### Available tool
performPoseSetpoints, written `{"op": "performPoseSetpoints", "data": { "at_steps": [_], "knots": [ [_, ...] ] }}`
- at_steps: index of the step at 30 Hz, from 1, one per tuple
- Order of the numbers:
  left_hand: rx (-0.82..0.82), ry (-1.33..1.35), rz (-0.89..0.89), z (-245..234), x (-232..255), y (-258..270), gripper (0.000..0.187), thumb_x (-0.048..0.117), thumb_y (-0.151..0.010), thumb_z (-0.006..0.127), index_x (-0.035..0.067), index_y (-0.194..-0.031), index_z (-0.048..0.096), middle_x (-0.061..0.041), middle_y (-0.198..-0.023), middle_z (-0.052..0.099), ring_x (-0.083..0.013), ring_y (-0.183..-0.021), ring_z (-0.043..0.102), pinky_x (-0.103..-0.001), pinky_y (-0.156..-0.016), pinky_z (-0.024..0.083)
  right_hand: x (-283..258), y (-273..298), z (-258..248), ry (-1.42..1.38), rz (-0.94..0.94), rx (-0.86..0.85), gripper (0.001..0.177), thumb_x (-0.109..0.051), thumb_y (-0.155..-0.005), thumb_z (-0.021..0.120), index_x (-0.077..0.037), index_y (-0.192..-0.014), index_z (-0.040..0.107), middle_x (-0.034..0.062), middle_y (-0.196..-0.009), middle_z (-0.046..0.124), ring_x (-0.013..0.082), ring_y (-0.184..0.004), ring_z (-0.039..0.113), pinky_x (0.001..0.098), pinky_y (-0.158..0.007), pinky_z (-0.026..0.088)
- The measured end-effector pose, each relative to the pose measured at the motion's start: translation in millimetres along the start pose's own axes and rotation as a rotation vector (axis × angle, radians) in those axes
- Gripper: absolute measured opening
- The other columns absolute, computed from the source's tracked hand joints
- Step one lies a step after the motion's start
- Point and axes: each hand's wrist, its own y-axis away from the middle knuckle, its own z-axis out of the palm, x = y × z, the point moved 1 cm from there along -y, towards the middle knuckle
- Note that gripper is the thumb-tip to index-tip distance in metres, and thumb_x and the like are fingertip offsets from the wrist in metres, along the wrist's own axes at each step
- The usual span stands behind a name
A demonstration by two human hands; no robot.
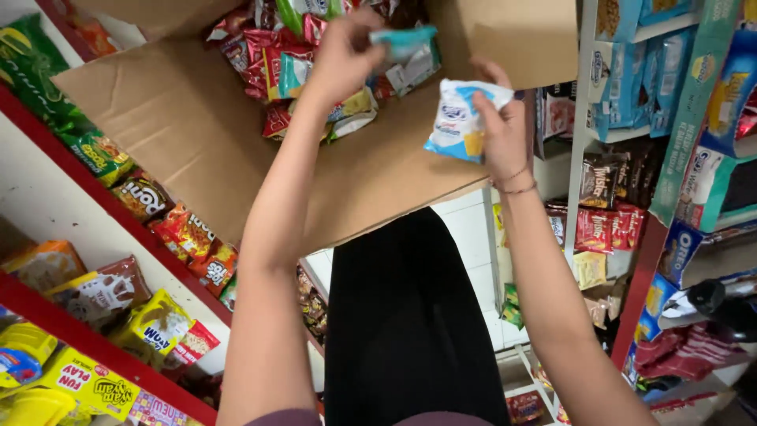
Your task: Organize snack items on store shelves by picking them from a box and placing them onto the rack.
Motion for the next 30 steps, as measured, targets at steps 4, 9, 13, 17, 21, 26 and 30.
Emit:
{"op": "performPoseSetpoints", "data": {
  "at_steps": [4,9,13,17,21,26,30],
  "knots": [
    [-0.279,0.116,0.03,11,104,30,0.014,0.009,-0.097,0.075,-0.001,-0.098,0.065,-0.002,-0.084,0.065,-0.0075,-0.081,0.06,-0.026,-0.071,0.05,-13,-2,17,0.46,-0.095,-0.327,0.05,-0.015,-0.105,0.063,0.0,-0.15,0.045,0.0056,-0.118,0.069,0.0078,-0.099,0.06,0.0264,-0.091,0.052],
    [-0.176,-0.028,-0.04,41,-18,10,0.023,0.025,-0.103,0.067,0.002,-0.105,0.072,-0.012,-0.097,0.073,-0.0224,-0.092,0.069,-0.036,-0.082,0.056,21,-15,-16,0.121,0.017,-0.173,0.024,-0.014,-0.111,0.067,0.003,-0.127,0.066,0.0066,-0.117,0.073,0.0132,-0.103,0.07,0.0307,-0.092,0.058],
    [-0.307,-0.72,-0.415,76,-101,17,0.035,0.028,-0.086,0.072,0.002,-0.11,0.069,-0.025,-0.112,0.07,-0.0422,-0.102,0.068,-0.051,-0.086,0.054,30,-19,-33,-0.193,0.053,0.114,0.021,-0.014,-0.108,0.066,0.001,-0.123,0.065,0.0075,-0.116,0.074,0.0171,-0.102,0.072,0.0344,-0.093,0.06],
    [-0.232,-0.782,-0.457,106,-122,22,0.026,0.025,-0.086,0.07,0.008,-0.106,0.072,-0.02,-0.107,0.072,-0.0387,-0.102,0.07,-0.057,-0.094,0.048,21,-11,-23,-0.199,0.094,0.181,0.024,-0.016,-0.103,0.063,-0.002,-0.123,0.065,0.0046,-0.117,0.074,0.0154,-0.106,0.074,0.0335,-0.096,0.061],
    [-0.051,-0.625,-0.345,94,-99,39,0.018,0.014,-0.087,0.068,0.01,-0.104,0.072,-0.018,-0.108,0.073,-0.0385,-0.104,0.07,-0.052,-0.093,0.052,25,-3,-31,-0.163,0.081,0.122,0.021,-0.016,-0.107,0.062,-0.002,-0.122,0.065,0.0052,-0.116,0.073,0.0159,-0.104,0.072,0.0335,-0.094,0.059],
    [0.067,-0.288,0.132,24,11,54,0.014,-0.001,-0.088,0.068,0.002,-0.101,0.064,-0.019,-0.122,0.07,-0.0436,-0.106,0.066,-0.046,-0.086,0.055,29,-4,-32,-0.202,0.115,0.089,0.022,-0.013,-0.107,0.062,-0.002,-0.125,0.064,0.0055,-0.118,0.072,0.0158,-0.105,0.071,0.0327,-0.095,0.059],
    [-0.164,-0.123,0.263,-25,110,71,0.013,-0.005,-0.097,0.062,0.002,-0.107,0.059,-0.014,-0.122,0.067,-0.0386,-0.12,0.064,-0.044,-0.101,0.053,-15,2,4,-0.062,0.075,-0.05,0.027,-0.013,-0.108,0.063,0.004,-0.128,0.064,0.0138,-0.127,0.073,0.0233,-0.116,0.07,0.0367,-0.103,0.058]
  ]
}}
